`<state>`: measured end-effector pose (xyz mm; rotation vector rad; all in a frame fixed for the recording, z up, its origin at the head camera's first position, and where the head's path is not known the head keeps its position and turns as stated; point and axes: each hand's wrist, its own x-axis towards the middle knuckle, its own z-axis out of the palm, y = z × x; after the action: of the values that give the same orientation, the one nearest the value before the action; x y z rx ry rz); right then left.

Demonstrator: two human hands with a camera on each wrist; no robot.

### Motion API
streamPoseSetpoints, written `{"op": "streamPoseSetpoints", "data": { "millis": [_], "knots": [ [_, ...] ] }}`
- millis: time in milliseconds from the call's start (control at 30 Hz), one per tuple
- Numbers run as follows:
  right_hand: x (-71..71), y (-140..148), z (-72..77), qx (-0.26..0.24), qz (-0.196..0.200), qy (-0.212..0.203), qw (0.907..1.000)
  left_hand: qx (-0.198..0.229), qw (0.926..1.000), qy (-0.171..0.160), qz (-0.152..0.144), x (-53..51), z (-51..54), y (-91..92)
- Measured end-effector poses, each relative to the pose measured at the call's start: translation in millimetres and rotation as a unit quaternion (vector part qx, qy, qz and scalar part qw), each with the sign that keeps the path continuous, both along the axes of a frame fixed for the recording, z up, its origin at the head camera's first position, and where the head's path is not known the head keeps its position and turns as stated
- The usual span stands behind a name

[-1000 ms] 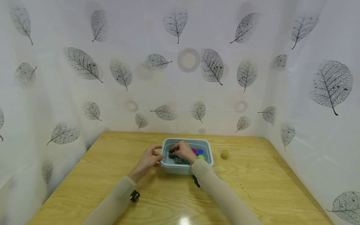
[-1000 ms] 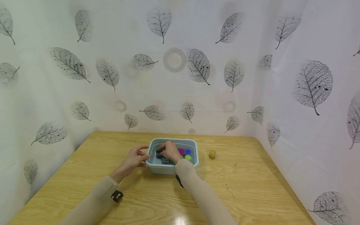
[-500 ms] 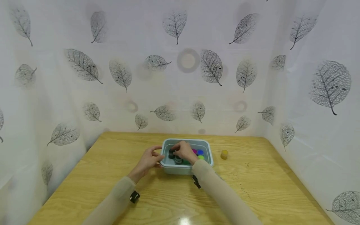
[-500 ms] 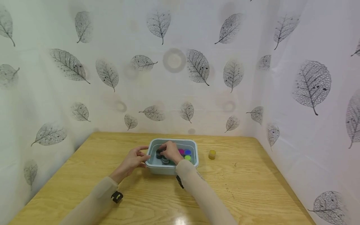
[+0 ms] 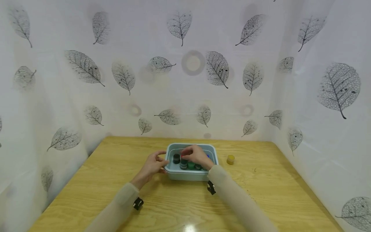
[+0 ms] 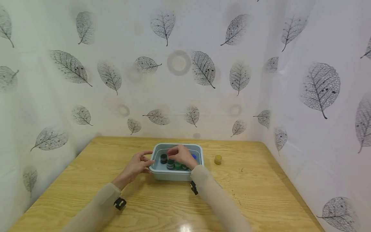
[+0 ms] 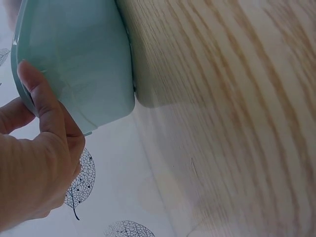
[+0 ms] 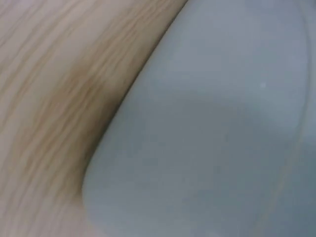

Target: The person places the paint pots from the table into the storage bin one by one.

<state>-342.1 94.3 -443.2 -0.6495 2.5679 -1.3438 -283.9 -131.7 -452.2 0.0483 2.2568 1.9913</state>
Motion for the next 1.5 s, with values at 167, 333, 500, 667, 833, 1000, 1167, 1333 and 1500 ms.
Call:
{"op": "streamPoseSetpoints", "data": {
  "millis": [167, 333, 500, 667, 833, 1000, 1167, 1333, 1500],
  "knots": [
    [2.0, 13.3, 4.1, -0.005, 0.035, 0.006, 0.9994, 0.005, 1.0, 0.004, -0.001, 0.8, 0.3, 1.5],
    [4.6, 26.1, 12.1, 0.0, 0.046, 0.008, 0.9989, 0.007, 1.0, 0.003, -0.003, 1.3, 2.0, 2.3],
    [6.5, 41.9, 20.3, -0.02, 0.045, -0.017, 0.9986, 0.01, 0.9999, 0.002, 0.001, -0.1, 1.3, 2.7],
    [3.2, 60.8, 22.0, -0.039, 0.045, -0.017, 0.9981, 0.009, 0.9999, 0.001, 0.009, -2.4, -1.1, 2.9],
    [3.3, 79.4, 22.4, -0.039, 0.025, -0.004, 0.9989, 0.006, 0.9999, 0.0, 0.01, -2.9, -1.0, 2.6],
    [5.7, 99.6, 22.4, -0.069, 0.002, -0.029, 0.9972, 0.012, 0.9999, -0.006, 0.007, -1.0, -0.4, 1.2],
    [4.7, 120.6, 20.1, -0.08, -0.018, -0.033, 0.9961, 0.017, 0.9998, -0.007, 0.001, 1.6, 1.3, 0.4],
    [2.5, 141.8, 15.1, -0.077, -0.028, -0.037, 0.9959, 0.015, 0.9998, -0.013, 0.004, 1.9, 1.8, 0.6],
    [2.5, 161.1, 11.9, -0.067, -0.036, -0.046, 0.9961, 0.012, 0.9996, -0.02, 0.015, 0.5, 1.5, 2.3]
  ]
}}
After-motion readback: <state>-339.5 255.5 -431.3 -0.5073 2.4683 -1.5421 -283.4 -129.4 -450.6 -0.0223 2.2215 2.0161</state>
